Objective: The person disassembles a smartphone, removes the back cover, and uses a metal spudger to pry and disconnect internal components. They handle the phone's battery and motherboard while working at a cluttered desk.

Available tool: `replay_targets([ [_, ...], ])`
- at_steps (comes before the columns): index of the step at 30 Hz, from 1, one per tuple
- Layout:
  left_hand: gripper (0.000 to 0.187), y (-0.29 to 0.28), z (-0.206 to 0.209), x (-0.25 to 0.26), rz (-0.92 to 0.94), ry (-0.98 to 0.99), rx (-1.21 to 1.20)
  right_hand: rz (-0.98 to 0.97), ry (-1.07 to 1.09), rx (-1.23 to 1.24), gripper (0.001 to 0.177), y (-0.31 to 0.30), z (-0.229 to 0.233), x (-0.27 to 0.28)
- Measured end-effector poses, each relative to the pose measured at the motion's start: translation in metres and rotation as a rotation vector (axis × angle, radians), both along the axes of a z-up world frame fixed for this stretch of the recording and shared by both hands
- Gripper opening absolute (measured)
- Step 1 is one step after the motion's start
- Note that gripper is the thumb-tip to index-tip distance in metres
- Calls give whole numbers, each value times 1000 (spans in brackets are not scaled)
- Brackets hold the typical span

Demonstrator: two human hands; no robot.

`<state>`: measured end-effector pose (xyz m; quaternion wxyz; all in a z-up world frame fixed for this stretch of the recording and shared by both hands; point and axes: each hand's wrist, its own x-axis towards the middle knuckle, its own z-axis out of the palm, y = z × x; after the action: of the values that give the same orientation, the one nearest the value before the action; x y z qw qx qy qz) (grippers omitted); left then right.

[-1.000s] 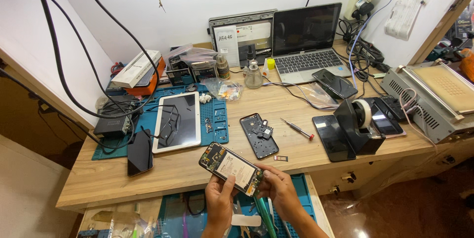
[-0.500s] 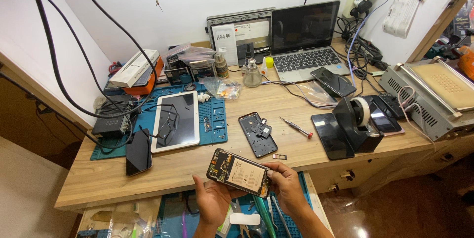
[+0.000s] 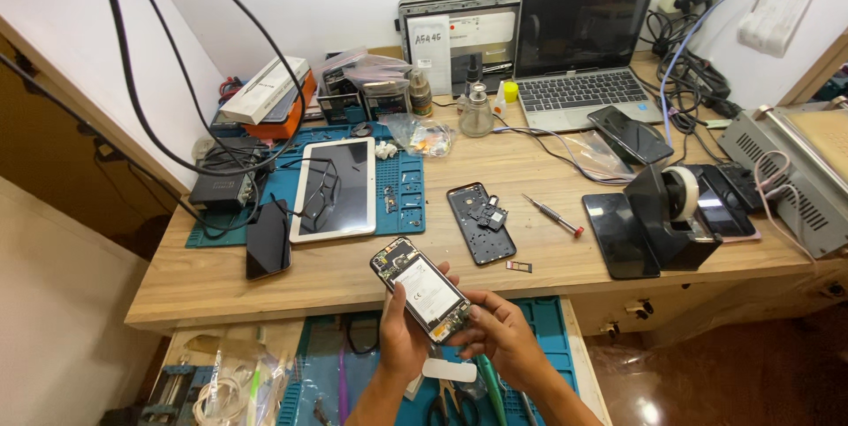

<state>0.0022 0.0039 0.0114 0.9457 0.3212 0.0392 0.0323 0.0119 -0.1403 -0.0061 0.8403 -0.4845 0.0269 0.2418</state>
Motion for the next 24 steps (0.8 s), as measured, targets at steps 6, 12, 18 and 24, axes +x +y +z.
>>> replay_targets([
  [6, 66, 5, 1, -3, -111, 73, 20, 38, -51, -42, 40, 3, -3, -4],
  [12, 74, 4, 6, -10, -165, 273, -65, -125, -417, -243, 18, 6, -13, -13],
  [18, 84, -1, 11, -14, -294, 308, -155, -337, -801, -304, 29, 13, -14, -18],
  [24, 72, -4, 12, -16, -222, 398, -262, -369, -819, -280, 20, 16, -7, -17],
])
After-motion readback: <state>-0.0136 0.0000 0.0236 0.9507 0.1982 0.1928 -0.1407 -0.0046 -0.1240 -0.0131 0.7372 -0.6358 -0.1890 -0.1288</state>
